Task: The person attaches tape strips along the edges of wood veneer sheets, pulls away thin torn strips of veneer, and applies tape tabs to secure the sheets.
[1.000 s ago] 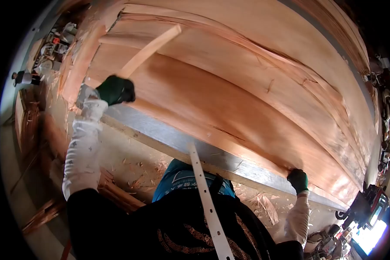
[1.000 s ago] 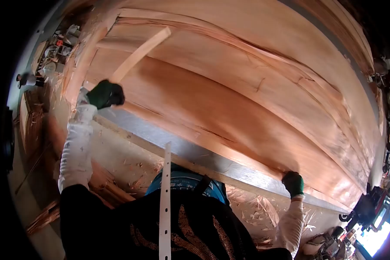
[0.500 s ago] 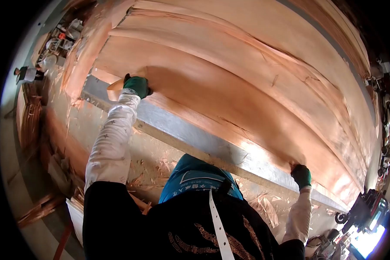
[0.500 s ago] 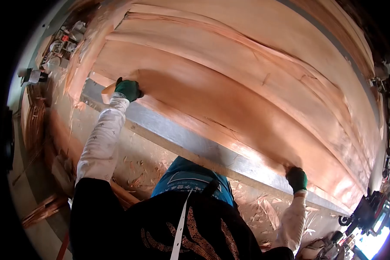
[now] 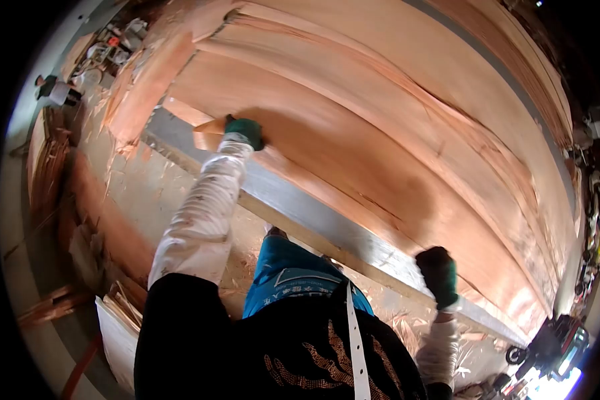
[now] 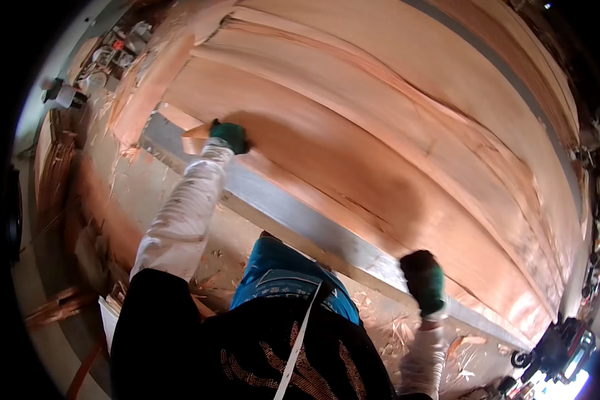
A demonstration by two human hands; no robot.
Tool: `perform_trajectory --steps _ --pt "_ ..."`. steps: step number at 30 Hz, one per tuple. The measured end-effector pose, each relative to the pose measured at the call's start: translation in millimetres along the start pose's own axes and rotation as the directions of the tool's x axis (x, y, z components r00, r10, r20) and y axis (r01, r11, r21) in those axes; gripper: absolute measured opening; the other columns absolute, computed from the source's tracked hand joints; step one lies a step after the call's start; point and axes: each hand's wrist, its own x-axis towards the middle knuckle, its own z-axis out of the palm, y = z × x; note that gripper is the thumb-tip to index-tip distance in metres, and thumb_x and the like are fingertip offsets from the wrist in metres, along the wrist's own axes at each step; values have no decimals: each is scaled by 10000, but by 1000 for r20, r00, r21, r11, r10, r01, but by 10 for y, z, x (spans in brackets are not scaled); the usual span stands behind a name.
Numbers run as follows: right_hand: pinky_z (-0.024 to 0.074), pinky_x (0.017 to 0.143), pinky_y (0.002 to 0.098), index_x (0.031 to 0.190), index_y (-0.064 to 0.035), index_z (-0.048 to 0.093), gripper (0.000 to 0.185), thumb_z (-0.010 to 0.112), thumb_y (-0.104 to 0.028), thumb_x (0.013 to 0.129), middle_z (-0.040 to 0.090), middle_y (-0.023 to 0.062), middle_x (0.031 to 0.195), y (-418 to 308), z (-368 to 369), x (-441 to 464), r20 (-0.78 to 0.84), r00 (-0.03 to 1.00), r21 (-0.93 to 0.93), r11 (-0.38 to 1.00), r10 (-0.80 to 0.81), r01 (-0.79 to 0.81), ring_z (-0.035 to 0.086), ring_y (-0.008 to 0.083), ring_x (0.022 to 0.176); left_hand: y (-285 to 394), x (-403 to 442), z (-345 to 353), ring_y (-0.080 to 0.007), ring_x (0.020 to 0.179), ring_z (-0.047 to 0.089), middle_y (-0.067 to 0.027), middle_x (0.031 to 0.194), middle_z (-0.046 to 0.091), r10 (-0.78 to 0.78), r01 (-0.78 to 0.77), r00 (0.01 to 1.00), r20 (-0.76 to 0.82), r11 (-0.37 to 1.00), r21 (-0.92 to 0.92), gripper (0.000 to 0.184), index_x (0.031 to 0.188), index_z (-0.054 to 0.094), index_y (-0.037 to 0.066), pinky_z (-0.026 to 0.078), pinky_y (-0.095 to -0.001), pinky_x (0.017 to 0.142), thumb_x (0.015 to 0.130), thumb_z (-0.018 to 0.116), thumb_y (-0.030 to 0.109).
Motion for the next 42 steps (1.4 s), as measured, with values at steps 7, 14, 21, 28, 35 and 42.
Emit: perform_trajectory --steps 7,14,21,28,35,42 --pt "522 644 470 831 -106 650 147 563 -224 824 673 172 807 -1055 1407 1925 217 970 -9 994 106 -107 660 349 769 -180 8 158 -264 898 688 -69 875 719 167 -173 982 -88 983 -67 364 873 736 193 388 -573 965 733 662 520" --pt "519 565 483 652 -83 634 289 514 -250 854 642 170 663 -1083 1501 2074 238 968 -231 973 81 -25 633 363 610 -1697 -481 -141 -299 826 664 -111 824 694 565 -514 821 85 795 -323 316 885 717 144 480 -453 806 699 715 400" --pt "507 493 451 625 -100 614 273 537 -206 865 621 146 619 -1227 1507 2049 234 968 -418 908 90 17 610 331 538 -3176 -364 -238 -317 804 626 -105 869 689 625 -559 780 -32 672 -486 267 941 700 120 469 -399 760 759 704 316" --pt "507 478 450 647 -93 597 285 532 -243 880 618 152 614 -1454 1389 2152 149 977 -380 921 154 -87 610 332 526 -3987 187 187 -301 860 668 -94 903 699 318 -358 934 -165 860 -364 285 946 702 133 515 -407 789 741 725 330" --pt "508 467 443 638 -83 590 261 536 -223 851 601 163 579 -1256 1555 2042 102 966 -421 890 240 -176 607 333 509 -3900 761 536 -286 914 669 -79 952 711 0 -50 989 -146 940 -338 446 1068 658 167 456 -453 872 715 739 428" --pt "503 448 425 680 -66 589 184 537 -175 820 599 165 574 -1147 1589 1971 164 933 -288 920 319 -264 607 322 501 -3980 730 589 -343 1020 633 -177 1070 673 -186 164 982 -42 937 -309 833 1361 425 90 381 -547 961 706 741 496"
